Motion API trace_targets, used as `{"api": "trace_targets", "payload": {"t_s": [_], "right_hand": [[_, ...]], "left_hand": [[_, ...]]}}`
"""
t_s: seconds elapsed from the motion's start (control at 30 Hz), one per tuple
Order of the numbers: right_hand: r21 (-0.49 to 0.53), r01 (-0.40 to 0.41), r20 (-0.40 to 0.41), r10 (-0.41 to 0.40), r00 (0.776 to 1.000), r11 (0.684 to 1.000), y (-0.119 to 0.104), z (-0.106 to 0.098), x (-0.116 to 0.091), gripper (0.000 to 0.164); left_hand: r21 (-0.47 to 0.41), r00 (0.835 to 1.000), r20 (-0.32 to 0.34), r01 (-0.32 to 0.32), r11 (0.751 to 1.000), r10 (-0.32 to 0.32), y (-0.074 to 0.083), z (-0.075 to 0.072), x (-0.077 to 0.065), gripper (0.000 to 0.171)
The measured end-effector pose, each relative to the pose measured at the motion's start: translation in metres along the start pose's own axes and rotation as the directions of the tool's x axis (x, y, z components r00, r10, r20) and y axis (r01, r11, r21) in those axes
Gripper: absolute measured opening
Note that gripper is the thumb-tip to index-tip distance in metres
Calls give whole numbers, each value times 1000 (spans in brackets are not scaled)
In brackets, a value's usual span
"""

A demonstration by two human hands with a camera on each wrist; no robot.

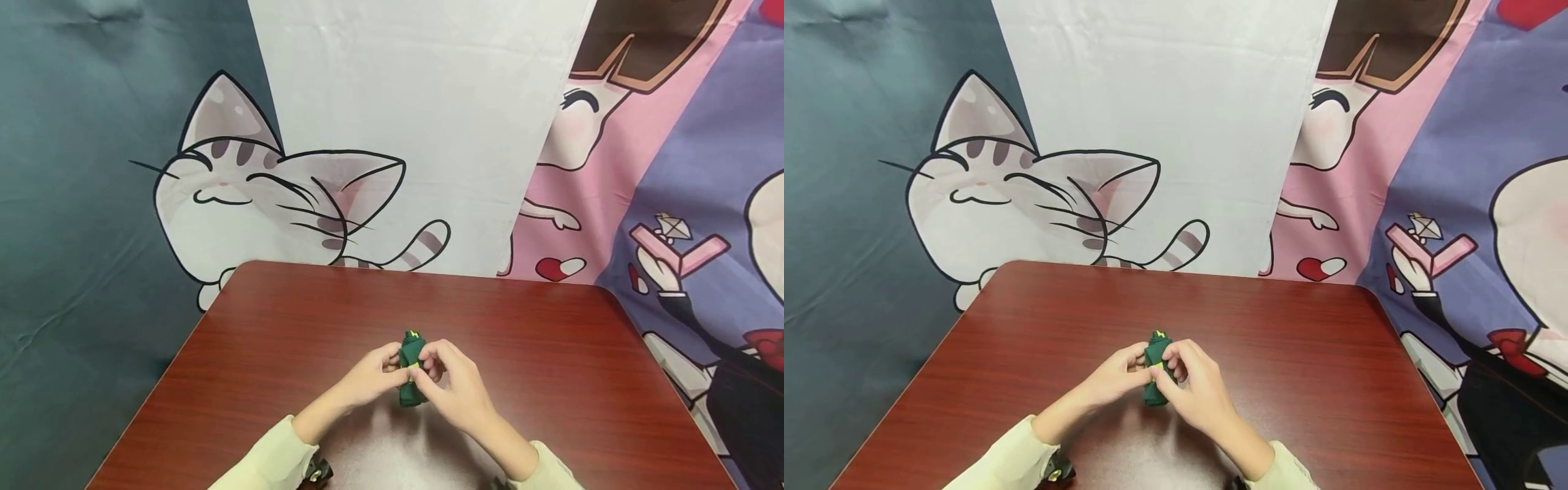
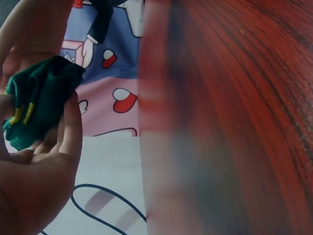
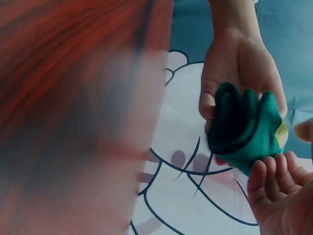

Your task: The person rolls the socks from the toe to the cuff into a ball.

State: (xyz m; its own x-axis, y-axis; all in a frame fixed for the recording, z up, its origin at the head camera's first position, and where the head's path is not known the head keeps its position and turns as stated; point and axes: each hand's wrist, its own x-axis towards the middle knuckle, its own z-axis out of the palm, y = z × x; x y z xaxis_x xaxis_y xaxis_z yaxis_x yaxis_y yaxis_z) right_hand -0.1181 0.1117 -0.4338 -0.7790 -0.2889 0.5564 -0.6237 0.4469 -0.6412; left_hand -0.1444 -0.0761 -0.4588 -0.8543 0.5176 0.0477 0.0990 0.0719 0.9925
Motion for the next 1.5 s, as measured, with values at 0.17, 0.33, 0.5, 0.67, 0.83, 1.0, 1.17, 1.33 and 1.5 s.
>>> {"api": "trace_targets", "payload": {"t_s": [0.17,0.33,0.5,0.67,0.83,1.0,1.17,1.33,1.5], "right_hand": [[-97,-95,19,98,995,991,0,2,4,24],[-138,-101,28,106,994,985,1,3,6,23],[-196,-79,29,87,996,977,3,5,5,20],[-253,-11,-23,6,1000,967,7,7,3,17],[55,-196,-24,197,980,979,9,5,4,12],[599,-514,177,524,833,614,10,0,11,7],[710,-532,307,476,824,462,15,-6,13,11],[661,-497,333,374,866,563,18,-11,17,13],[544,-467,317,345,884,697,16,-16,27,19]], "left_hand": [[228,996,-75,-20,973,38,-1,3,1,21],[359,993,-99,-30,933,70,0,5,-1,21],[429,989,-108,-42,902,98,-1,4,-2,22],[488,985,-119,-51,871,124,-2,5,-3,23],[554,980,-139,-42,831,142,-3,2,-3,24],[588,973,-146,-61,807,180,0,-5,-1,26],[620,974,-109,-88,780,196,0,-12,0,30],[675,980,-39,-117,729,193,4,-15,0,29],[729,981,69,-173,663,180,12,-14,0,27]]}}
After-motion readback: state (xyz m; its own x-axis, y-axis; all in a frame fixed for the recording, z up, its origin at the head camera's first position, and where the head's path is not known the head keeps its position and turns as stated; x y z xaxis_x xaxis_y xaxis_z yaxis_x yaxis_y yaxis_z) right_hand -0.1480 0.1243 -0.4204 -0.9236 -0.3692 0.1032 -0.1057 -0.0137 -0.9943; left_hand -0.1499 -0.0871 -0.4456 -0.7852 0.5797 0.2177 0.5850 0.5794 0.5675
